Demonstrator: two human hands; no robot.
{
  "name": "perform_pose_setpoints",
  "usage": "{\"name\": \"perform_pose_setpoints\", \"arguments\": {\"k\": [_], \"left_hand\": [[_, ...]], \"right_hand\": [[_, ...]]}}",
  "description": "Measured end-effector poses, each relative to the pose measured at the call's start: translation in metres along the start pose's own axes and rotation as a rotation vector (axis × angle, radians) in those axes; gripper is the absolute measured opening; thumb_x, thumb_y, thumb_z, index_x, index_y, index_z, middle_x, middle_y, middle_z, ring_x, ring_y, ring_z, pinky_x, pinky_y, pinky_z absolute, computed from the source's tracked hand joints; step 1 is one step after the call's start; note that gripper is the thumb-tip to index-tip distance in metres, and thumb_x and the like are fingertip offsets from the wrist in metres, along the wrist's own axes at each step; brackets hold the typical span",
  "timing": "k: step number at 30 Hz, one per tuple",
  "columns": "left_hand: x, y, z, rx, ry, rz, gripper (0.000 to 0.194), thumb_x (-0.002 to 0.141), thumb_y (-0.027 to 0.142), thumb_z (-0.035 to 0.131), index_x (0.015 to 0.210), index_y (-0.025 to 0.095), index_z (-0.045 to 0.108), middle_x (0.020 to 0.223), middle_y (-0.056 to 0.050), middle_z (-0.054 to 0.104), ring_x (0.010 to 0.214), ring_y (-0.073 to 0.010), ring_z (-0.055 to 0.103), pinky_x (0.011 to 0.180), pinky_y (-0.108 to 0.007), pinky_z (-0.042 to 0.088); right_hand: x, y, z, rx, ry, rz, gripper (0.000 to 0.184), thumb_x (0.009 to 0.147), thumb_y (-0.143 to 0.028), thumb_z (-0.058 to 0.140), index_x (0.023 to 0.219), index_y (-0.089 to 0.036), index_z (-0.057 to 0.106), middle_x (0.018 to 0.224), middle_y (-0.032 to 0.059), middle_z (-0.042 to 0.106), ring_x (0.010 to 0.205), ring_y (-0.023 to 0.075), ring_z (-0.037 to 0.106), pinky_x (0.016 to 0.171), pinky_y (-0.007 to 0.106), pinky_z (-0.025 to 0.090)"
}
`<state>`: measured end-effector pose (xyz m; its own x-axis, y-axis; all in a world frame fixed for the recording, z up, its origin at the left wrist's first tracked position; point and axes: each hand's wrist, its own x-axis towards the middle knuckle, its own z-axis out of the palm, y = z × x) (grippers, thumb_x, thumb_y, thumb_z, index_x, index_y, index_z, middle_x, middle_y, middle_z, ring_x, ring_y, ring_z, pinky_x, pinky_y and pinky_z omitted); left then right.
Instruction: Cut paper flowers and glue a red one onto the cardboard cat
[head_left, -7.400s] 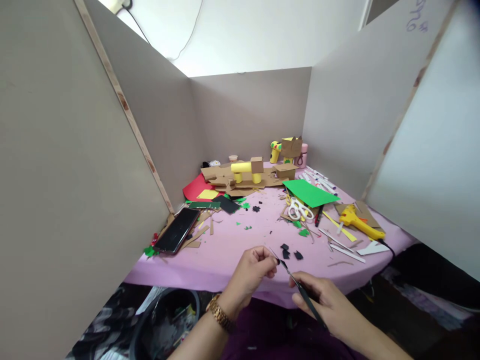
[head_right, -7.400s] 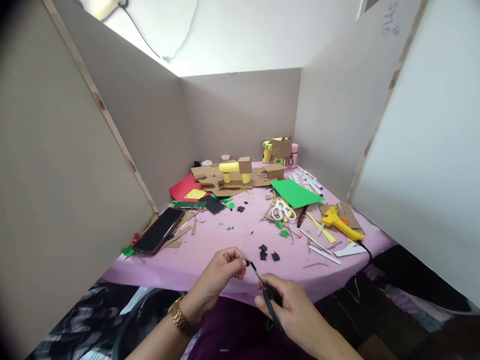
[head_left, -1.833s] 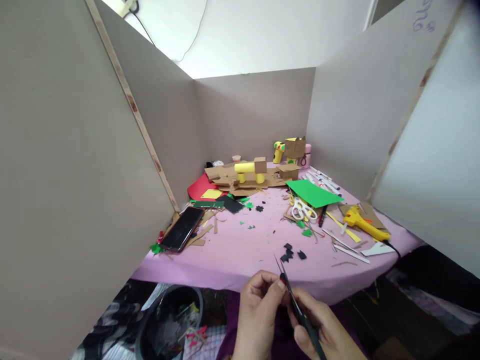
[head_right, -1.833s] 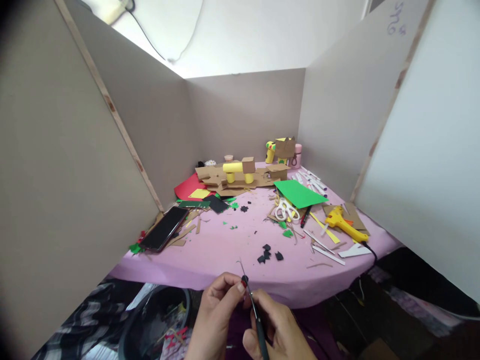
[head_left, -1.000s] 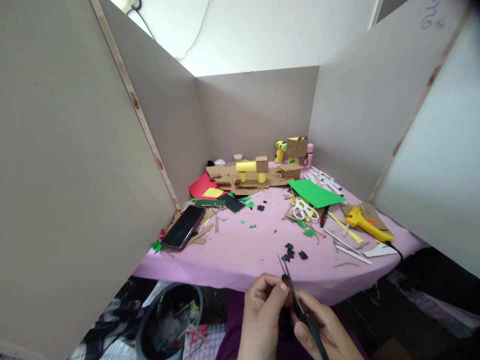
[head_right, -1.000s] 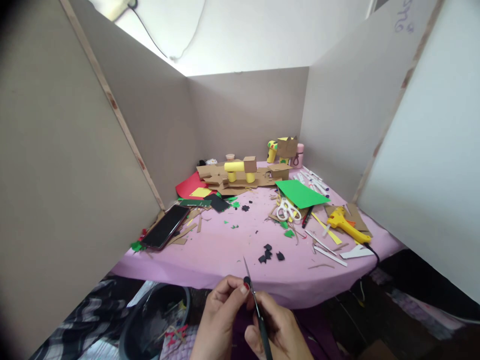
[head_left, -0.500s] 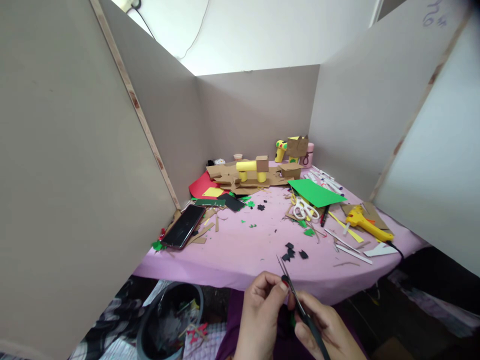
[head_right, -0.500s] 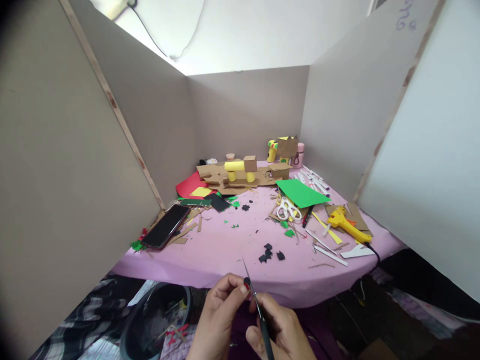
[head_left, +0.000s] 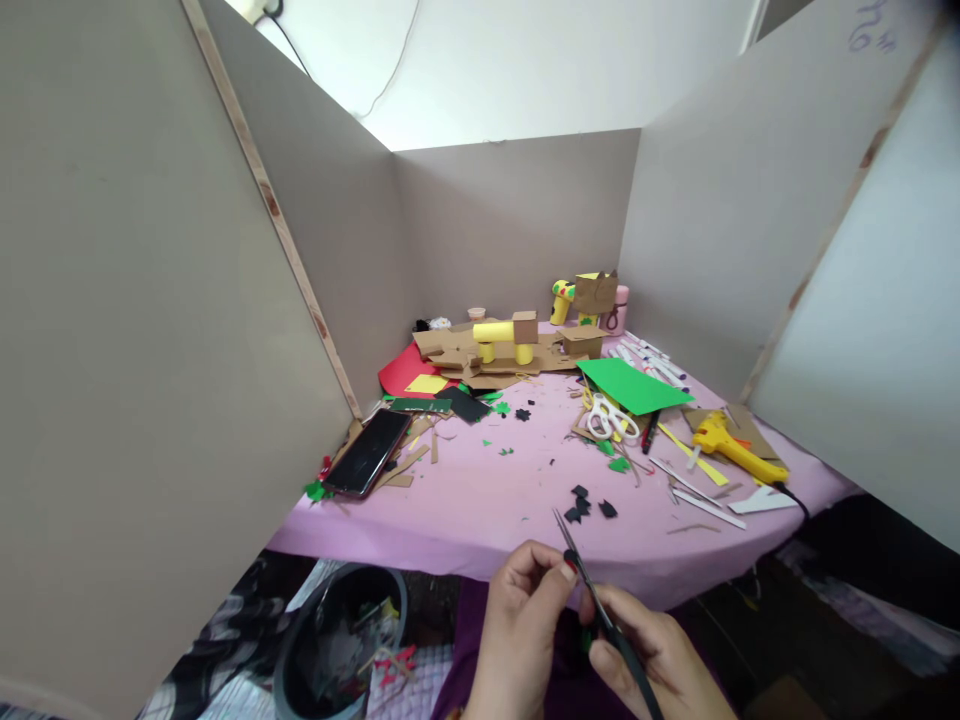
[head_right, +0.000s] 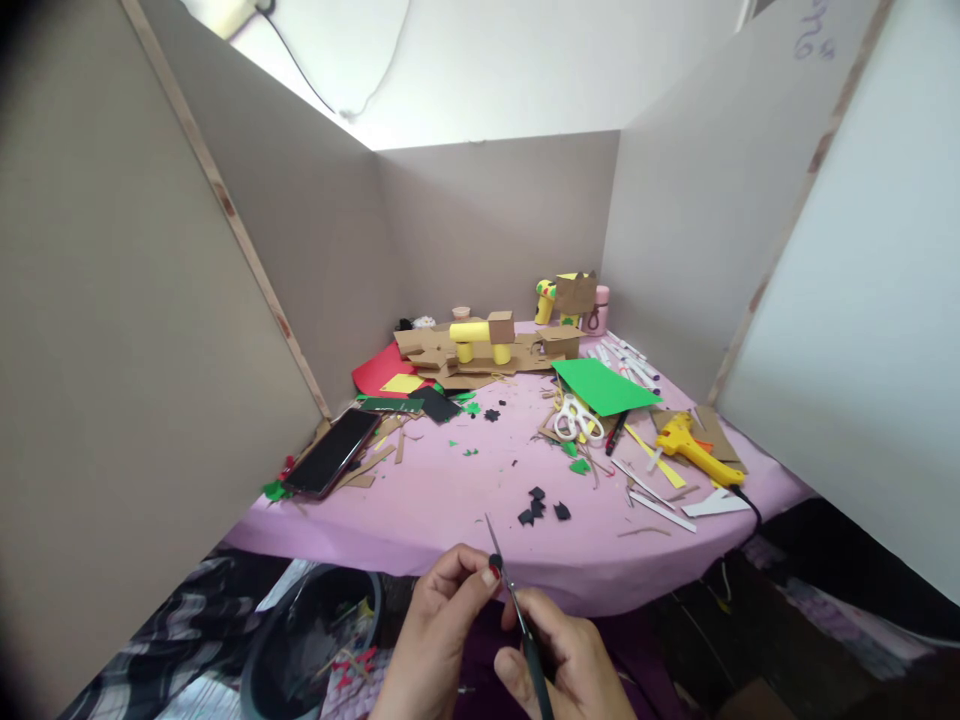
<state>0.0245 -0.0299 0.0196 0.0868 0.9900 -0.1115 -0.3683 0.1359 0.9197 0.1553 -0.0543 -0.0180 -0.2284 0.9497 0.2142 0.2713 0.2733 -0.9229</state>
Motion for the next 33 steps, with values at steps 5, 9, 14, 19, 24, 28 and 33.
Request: {"name": "perform_pose_setpoints", "arguments": {"k": [5,9,14,19,24,28,33], "left_hand": [[0.002,-0.001,-0.004,0.037,0.013,0.0,0.015,0.064,0.024,0.067,0.056,0.017,0.056,0.05,0.003,0.056,0.053,-0.0115,0.05,0.057,-0.022,0.038],[0.008,-0.007,-0.009,0.01,-0.007,-0.026,0.016,0.065,0.027,0.069,0.061,0.017,0.057,0.057,0.0,0.061,0.058,-0.0125,0.054,0.062,-0.023,0.04],[0.008,-0.006,-0.009,-0.007,-0.028,-0.091,0.017,0.063,0.026,0.071,0.064,0.015,0.058,0.061,-0.004,0.067,0.053,-0.011,0.055,0.057,-0.022,0.041],[0.005,-0.004,-0.007,0.015,-0.039,-0.085,0.011,0.062,0.019,0.07,0.062,0.014,0.06,0.054,0.0,0.062,0.052,-0.0099,0.052,0.056,-0.021,0.04],[0.007,-0.009,-0.01,0.073,-0.045,-0.028,0.008,0.063,0.019,0.07,0.064,0.013,0.065,0.054,0.002,0.059,0.052,-0.0081,0.048,0.054,-0.018,0.036],[0.006,-0.014,-0.013,0.163,-0.074,0.012,0.009,0.066,0.022,0.07,0.065,0.014,0.067,0.059,0.0,0.065,0.055,-0.0106,0.054,0.056,-0.019,0.039],[-0.003,-0.005,-0.011,0.492,-0.137,0.276,0.01,0.075,0.02,0.063,0.071,0.016,0.071,0.071,-0.006,0.07,0.068,-0.0181,0.062,0.065,-0.025,0.045]], "right_hand": [[-0.001,0.008,-0.001,0.004,-0.027,-0.003,0.034,0.08,-0.053,0.051,0.083,-0.02,0.056,0.057,-0.0062,0.034,0.05,0.0122,0.032,0.048,0.022,0.028],[0.001,0.005,-0.003,0.096,0.002,0.042,0.032,0.08,-0.05,0.054,0.091,-0.02,0.058,0.064,-0.0024,0.049,0.055,0.0143,0.043,0.054,0.024,0.04],[0.007,0.002,-0.006,0.181,-0.005,0.091,0.027,0.082,-0.041,0.057,0.098,-0.02,0.057,0.073,0.001,0.057,0.064,0.0173,0.053,0.061,0.027,0.046],[0.011,0.0,-0.008,0.25,0.089,0.117,0.026,0.078,-0.035,0.065,0.098,-0.02,0.057,0.073,0.0008,0.058,0.067,0.0173,0.056,0.062,0.027,0.047],[0.013,-0.012,-0.007,0.367,0.27,0.141,0.027,0.072,-0.03,0.072,0.093,-0.022,0.059,0.068,-0.0028,0.059,0.061,0.0136,0.054,0.059,0.023,0.045],[0.015,-0.02,-0.007,0.429,0.325,0.161,0.031,0.065,-0.027,0.078,0.089,-0.022,0.06,0.068,-0.004,0.059,0.061,0.0124,0.054,0.059,0.022,0.044],[0.017,-0.017,-0.009,0.474,0.267,0.146,0.027,0.072,-0.029,0.073,0.092,-0.022,0.058,0.068,-0.0047,0.057,0.061,0.0114,0.052,0.059,0.021,0.043]]}}
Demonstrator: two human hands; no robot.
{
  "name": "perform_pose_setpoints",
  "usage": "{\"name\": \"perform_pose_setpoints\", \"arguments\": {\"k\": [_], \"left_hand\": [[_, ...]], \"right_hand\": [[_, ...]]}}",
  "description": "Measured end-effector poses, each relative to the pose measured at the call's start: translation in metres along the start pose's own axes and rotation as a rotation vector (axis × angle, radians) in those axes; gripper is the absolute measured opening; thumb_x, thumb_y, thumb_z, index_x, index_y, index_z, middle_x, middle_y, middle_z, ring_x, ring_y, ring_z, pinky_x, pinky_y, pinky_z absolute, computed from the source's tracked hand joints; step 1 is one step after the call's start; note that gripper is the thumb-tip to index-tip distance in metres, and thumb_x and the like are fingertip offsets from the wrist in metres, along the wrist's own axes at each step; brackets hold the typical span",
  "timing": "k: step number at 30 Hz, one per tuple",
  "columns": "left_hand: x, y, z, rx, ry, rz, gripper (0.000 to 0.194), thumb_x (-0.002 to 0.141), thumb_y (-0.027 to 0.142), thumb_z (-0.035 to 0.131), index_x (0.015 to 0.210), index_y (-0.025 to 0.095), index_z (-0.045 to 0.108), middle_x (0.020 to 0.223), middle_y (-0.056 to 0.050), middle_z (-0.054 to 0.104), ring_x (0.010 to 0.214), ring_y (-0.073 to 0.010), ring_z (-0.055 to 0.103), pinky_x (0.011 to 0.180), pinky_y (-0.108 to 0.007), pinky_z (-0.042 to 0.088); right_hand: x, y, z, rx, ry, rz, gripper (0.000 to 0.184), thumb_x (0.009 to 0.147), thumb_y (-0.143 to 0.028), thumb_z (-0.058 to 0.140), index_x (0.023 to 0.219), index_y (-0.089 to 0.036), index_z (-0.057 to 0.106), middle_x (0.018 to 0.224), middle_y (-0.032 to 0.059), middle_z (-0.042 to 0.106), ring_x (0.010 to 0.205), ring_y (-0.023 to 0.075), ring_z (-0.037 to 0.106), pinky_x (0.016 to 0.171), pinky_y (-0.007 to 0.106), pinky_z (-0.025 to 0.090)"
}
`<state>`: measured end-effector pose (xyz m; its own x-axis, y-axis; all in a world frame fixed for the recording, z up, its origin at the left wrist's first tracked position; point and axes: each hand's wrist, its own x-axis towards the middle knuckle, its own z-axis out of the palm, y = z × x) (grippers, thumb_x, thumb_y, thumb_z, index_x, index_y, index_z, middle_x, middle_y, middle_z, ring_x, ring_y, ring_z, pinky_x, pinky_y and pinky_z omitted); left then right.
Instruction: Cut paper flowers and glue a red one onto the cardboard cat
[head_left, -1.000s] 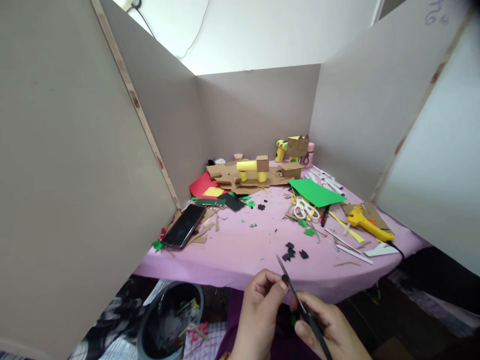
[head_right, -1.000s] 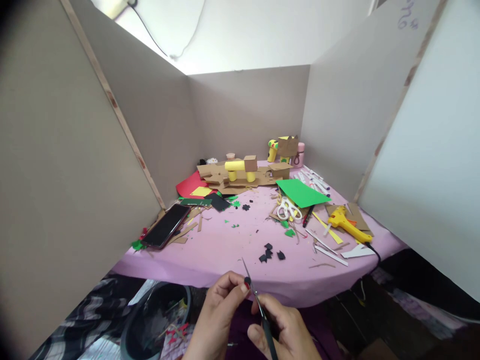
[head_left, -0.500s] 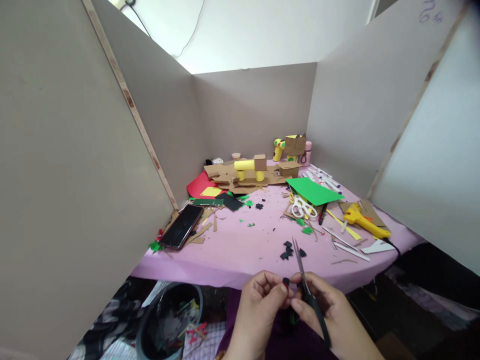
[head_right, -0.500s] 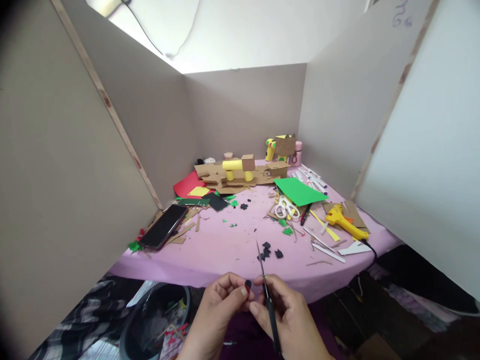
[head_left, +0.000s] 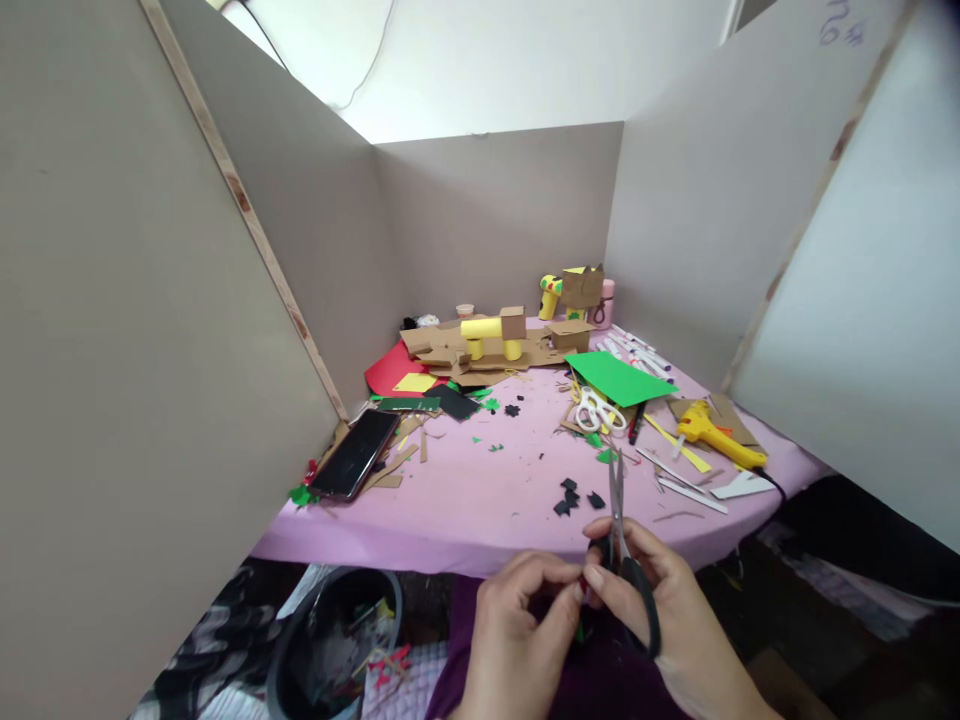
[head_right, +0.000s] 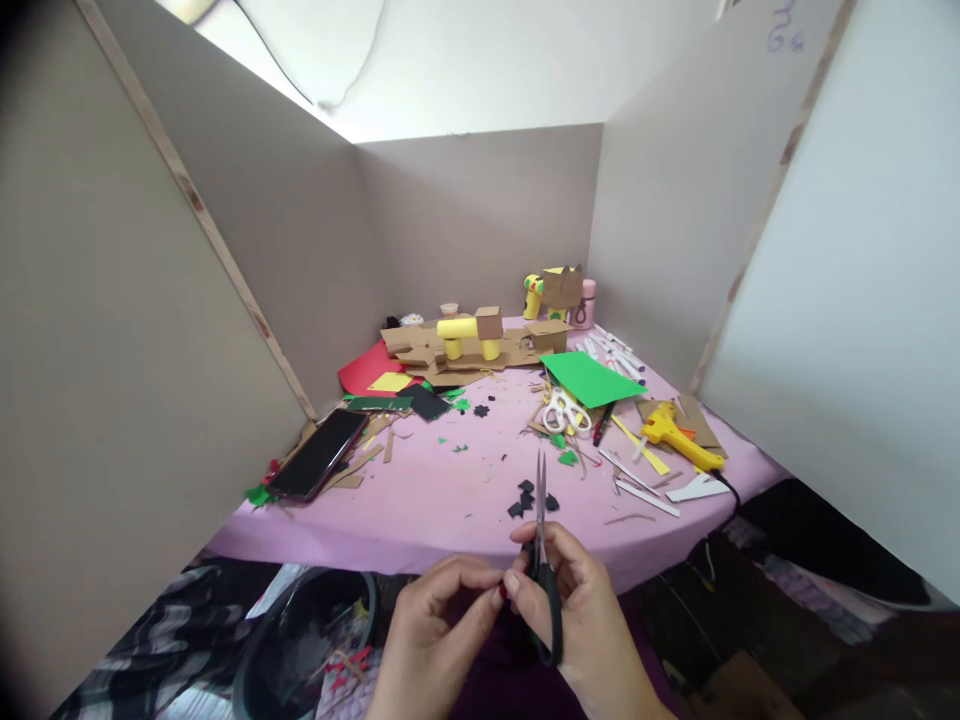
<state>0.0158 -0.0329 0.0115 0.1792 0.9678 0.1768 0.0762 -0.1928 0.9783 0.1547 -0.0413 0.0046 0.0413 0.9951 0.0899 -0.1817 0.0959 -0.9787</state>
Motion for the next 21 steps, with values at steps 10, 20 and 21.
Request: {"name": "perform_pose_setpoints", "arguments": {"k": [10,20,21], "left_hand": [[0.004,-0.009,0.005,-0.359,0.023,-0.226,0.014,0.063,0.022,0.076,0.073,0.015,0.07,0.065,-0.003,0.068,0.061,-0.014,0.059,0.06,-0.022,0.044],[0.009,-0.014,0.004,-0.6,0.152,-0.452,0.03,0.048,0.03,0.085,0.066,0.013,0.069,0.054,0.0,0.064,0.05,-0.009,0.054,0.054,-0.02,0.042],[0.01,-0.015,0.004,-0.619,0.164,-0.461,0.031,0.046,0.031,0.085,0.066,0.013,0.068,0.053,0.0,0.064,0.05,-0.0097,0.055,0.054,-0.02,0.042]], "right_hand": [[0.002,0.001,-0.004,-0.017,-0.02,-0.052,0.021,0.076,-0.03,0.07,0.093,-0.025,0.058,0.07,-0.0046,0.059,0.064,0.0109,0.055,0.062,0.019,0.044],[-0.006,0.016,-0.012,-0.203,-0.227,-0.005,0.029,0.076,-0.041,0.066,0.095,-0.021,0.057,0.07,-0.0021,0.052,0.063,0.0147,0.048,0.06,0.024,0.043],[-0.009,0.02,-0.012,-0.219,-0.258,-0.015,0.03,0.077,-0.044,0.063,0.095,-0.02,0.057,0.07,-0.0016,0.051,0.064,0.0153,0.048,0.061,0.025,0.043]]}}
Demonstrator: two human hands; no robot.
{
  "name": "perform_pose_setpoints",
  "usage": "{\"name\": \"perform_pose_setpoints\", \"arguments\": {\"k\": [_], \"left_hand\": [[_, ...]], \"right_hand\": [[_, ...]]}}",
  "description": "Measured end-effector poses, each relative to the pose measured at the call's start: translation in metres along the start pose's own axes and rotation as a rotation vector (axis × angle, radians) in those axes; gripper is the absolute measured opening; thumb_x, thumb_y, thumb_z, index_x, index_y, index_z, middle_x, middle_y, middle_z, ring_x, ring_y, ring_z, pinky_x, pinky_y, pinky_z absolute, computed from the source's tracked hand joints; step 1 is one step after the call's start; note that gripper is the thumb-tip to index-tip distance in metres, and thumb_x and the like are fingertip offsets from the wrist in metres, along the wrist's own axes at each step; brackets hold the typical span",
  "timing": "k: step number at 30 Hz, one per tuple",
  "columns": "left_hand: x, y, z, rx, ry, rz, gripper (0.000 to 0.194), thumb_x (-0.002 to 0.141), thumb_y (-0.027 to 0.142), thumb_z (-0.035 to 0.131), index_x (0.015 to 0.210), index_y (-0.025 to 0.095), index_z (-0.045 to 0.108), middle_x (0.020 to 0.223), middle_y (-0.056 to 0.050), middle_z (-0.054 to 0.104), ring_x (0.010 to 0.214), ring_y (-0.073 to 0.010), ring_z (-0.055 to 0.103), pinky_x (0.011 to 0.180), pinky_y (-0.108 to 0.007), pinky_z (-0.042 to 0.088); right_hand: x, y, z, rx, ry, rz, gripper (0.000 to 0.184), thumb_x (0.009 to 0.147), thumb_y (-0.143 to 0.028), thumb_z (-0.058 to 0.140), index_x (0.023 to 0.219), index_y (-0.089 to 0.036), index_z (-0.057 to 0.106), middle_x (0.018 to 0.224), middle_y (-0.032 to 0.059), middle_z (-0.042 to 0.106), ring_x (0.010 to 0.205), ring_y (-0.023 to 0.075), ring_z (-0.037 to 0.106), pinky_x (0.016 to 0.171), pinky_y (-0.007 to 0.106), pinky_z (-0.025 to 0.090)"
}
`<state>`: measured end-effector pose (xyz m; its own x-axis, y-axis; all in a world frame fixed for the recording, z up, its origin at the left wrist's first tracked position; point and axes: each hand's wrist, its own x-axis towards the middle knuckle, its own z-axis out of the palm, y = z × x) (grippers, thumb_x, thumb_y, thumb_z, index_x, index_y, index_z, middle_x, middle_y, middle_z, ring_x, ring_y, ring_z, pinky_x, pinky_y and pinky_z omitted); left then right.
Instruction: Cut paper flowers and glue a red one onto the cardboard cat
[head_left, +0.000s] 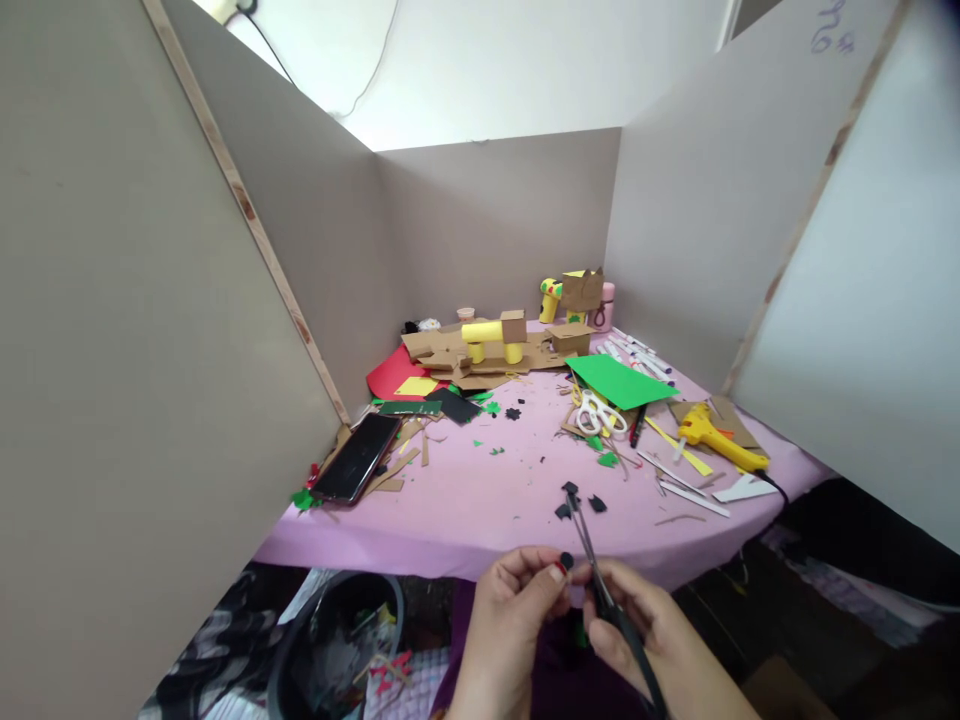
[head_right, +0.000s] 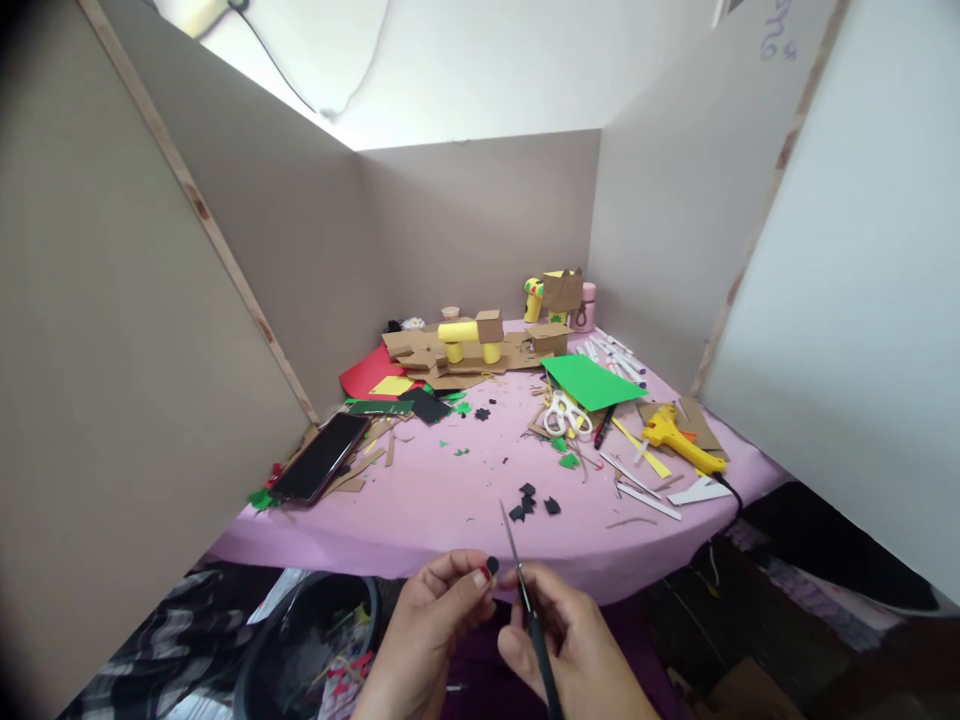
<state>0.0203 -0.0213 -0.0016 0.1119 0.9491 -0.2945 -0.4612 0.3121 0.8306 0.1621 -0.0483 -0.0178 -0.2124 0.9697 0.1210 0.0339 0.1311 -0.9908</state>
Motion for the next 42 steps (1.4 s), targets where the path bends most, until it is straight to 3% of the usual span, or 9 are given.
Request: {"name": "perform_pose_setpoints", "arguments": {"k": [11,26,34,42], "left_hand": [[0.0007,-0.0008,0.004,-0.003,-0.035,0.033,0.026,0.051,0.027,0.082,0.063,0.012,0.065,0.051,-0.002,0.065,0.048,-0.0092,0.055,0.052,-0.019,0.041],[-0.0009,0.0014,0.0026,0.056,0.005,0.009,0.024,0.049,0.026,0.08,0.06,0.013,0.063,0.048,-0.001,0.062,0.047,-0.01,0.053,0.053,-0.022,0.04],[0.0006,0.0017,0.0017,0.107,-0.013,0.051,0.014,0.053,0.02,0.073,0.058,0.013,0.062,0.046,0.0,0.06,0.045,-0.0091,0.05,0.05,-0.021,0.037],[0.0016,0.0028,0.0002,0.075,-0.013,0.026,0.017,0.055,0.024,0.072,0.057,0.013,0.06,0.049,-0.001,0.061,0.048,-0.0101,0.051,0.052,-0.022,0.038]], "right_hand": [[-0.0044,0.0053,0.0084,-0.135,-0.072,-0.022,0.046,0.079,-0.059,0.05,0.097,-0.018,0.06,0.064,-0.0038,0.038,0.059,0.0148,0.035,0.057,0.025,0.035],[-0.0042,0.0022,0.0079,-0.156,-0.086,-0.003,0.043,0.08,-0.055,0.05,0.097,-0.017,0.061,0.065,-0.0027,0.04,0.058,0.0147,0.035,0.057,0.025,0.037],[-0.0026,-0.0008,0.0093,-0.148,-0.089,0.001,0.043,0.08,-0.054,0.052,0.101,-0.017,0.06,0.067,-0.0027,0.041,0.059,0.0148,0.035,0.058,0.025,0.036],[-0.003,0.0052,0.0082,-0.146,-0.137,0.024,0.054,0.079,-0.06,0.049,0.107,-0.016,0.06,0.062,-0.0034,0.041,0.056,0.0144,0.036,0.054,0.025,0.035]]}}
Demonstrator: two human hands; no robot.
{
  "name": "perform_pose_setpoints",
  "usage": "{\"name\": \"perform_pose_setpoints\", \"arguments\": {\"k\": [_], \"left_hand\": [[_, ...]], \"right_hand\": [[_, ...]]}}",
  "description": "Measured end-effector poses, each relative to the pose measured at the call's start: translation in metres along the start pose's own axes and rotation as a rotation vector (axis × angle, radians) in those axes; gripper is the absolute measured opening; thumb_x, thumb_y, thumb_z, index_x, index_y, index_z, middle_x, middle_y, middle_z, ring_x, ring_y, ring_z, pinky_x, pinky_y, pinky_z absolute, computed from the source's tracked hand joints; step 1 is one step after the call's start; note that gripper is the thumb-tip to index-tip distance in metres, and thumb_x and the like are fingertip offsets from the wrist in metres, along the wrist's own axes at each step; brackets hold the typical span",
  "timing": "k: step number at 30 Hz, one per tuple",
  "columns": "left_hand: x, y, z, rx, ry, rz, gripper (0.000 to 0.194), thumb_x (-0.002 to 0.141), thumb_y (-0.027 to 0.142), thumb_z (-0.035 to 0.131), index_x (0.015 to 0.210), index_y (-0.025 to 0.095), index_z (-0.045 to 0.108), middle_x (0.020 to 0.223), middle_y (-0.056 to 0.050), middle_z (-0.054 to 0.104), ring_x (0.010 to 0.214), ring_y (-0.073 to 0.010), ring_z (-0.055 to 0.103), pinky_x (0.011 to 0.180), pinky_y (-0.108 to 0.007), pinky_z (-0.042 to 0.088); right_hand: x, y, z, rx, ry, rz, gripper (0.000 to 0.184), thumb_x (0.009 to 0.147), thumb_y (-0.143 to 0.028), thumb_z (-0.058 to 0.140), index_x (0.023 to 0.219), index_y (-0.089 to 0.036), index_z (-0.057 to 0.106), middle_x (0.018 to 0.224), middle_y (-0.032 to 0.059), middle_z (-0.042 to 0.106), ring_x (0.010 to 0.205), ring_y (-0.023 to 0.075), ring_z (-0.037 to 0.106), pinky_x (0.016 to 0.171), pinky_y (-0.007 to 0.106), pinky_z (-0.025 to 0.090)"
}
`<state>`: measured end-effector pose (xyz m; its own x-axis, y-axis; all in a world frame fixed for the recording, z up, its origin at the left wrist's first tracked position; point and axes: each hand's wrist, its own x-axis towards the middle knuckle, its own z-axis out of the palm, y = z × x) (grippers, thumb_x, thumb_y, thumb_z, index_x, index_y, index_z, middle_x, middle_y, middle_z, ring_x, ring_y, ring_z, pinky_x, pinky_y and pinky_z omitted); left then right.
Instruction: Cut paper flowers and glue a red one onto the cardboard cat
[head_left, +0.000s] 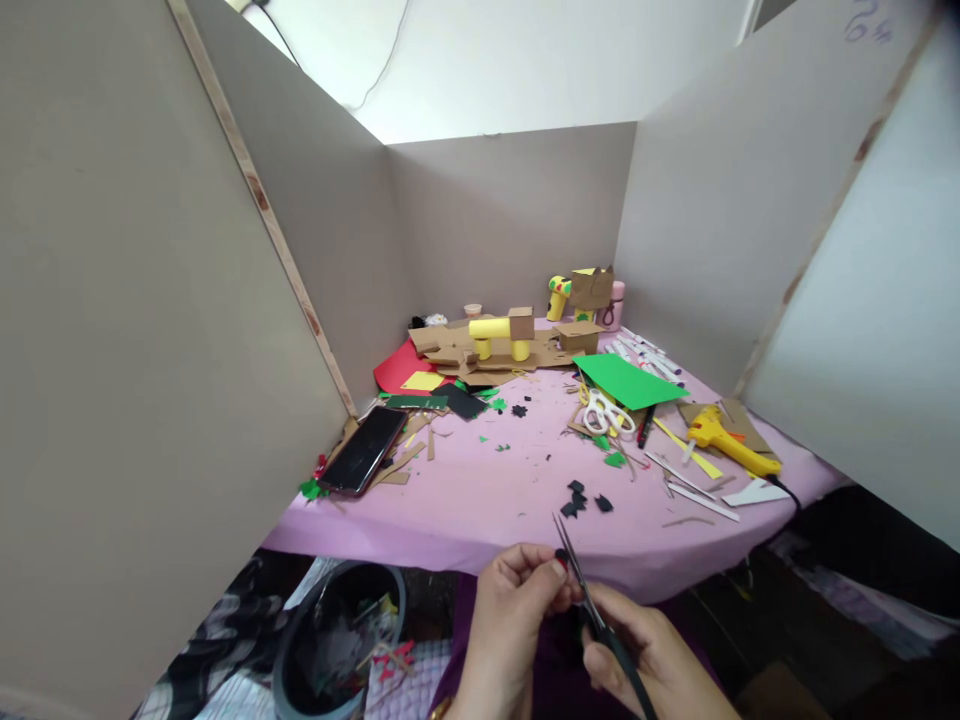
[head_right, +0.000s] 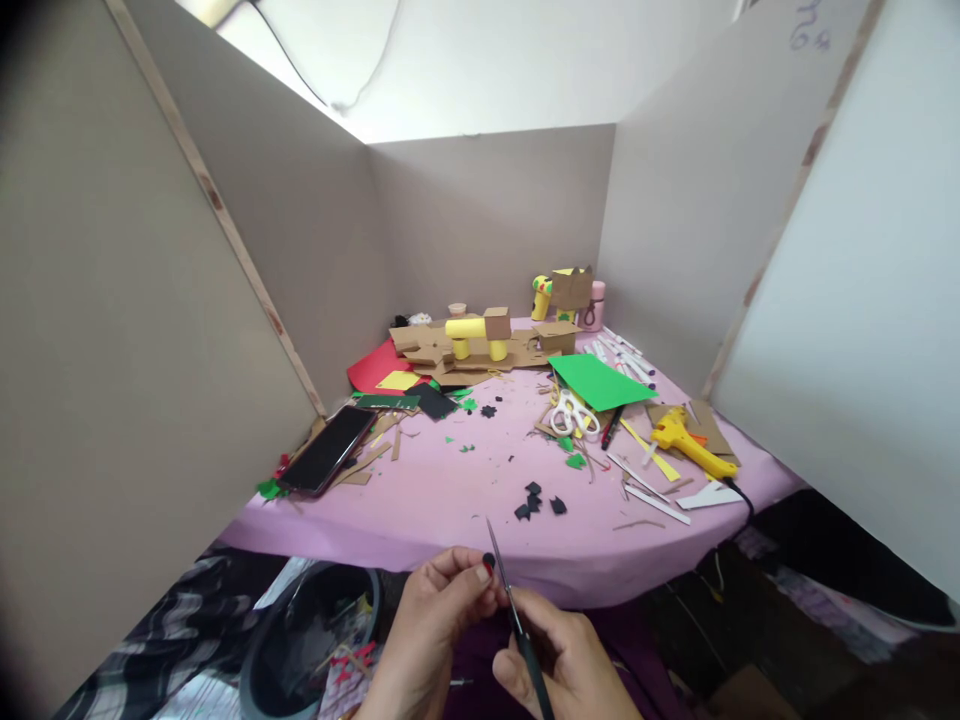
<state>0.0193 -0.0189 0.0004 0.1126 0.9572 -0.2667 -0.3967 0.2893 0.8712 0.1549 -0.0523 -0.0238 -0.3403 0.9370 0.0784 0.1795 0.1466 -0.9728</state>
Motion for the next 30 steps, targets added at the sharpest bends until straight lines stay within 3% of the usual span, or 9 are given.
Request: {"name": "perform_pose_setpoints", "arguments": {"k": [7,10,15,20,30], "left_hand": [[0.0,0.001,0.001,-0.013,0.007,-0.005,0.014,0.056,0.023,0.071,0.059,0.014,0.06,0.049,0.0,0.061,0.047,-0.0093,0.051,0.052,-0.022,0.037],[0.0,0.001,0.001,0.002,0.014,-0.02,0.015,0.054,0.024,0.071,0.059,0.014,0.06,0.048,0.0,0.06,0.046,-0.0095,0.051,0.051,-0.022,0.037],[0.001,0.002,-0.001,0.021,-0.01,-0.024,0.015,0.055,0.024,0.07,0.059,0.014,0.059,0.048,-0.001,0.061,0.047,-0.0109,0.053,0.051,-0.022,0.037],[0.001,0.002,-0.003,0.04,-0.007,-0.022,0.015,0.055,0.023,0.07,0.061,0.014,0.059,0.05,0.0,0.061,0.048,-0.0115,0.056,0.052,-0.022,0.038],[0.003,0.0,-0.006,0.05,-0.01,-0.047,0.024,0.053,0.031,0.076,0.061,0.014,0.06,0.05,0.002,0.059,0.049,-0.0122,0.057,0.052,-0.022,0.038]], "right_hand": [[-0.002,-0.005,-0.001,-0.105,0.029,-0.031,0.048,0.08,-0.055,0.051,0.109,-0.018,0.062,0.062,-0.0011,0.047,0.056,0.0152,0.039,0.055,0.025,0.039],[-0.003,-0.005,-0.002,-0.124,0.034,-0.058,0.048,0.081,-0.053,0.052,0.111,-0.017,0.062,0.065,0.0012,0.057,0.057,0.0171,0.047,0.056,0.026,0.043],[-0.003,-0.005,-0.005,-0.119,0.027,-0.101,0.043,0.081,-0.044,0.055,0.115,-0.018,0.062,0.084,0.0064,0.07,0.073,0.0243,0.063,0.071,0.031,0.05],[-0.001,-0.006,-0.008,-0.07,0.022,-0.126,0.039,0.081,-0.039,0.059,0.115,-0.021,0.063,0.101,0.0081,0.071,0.092,0.0281,0.065,0.087,0.036,0.047],[-0.003,-0.004,-0.011,-0.089,0.016,-0.151,0.039,0.081,-0.034,0.061,0.118,-0.023,0.062,0.108,0.0075,0.071,0.093,0.0283,0.066,0.087,0.036,0.048]]}}
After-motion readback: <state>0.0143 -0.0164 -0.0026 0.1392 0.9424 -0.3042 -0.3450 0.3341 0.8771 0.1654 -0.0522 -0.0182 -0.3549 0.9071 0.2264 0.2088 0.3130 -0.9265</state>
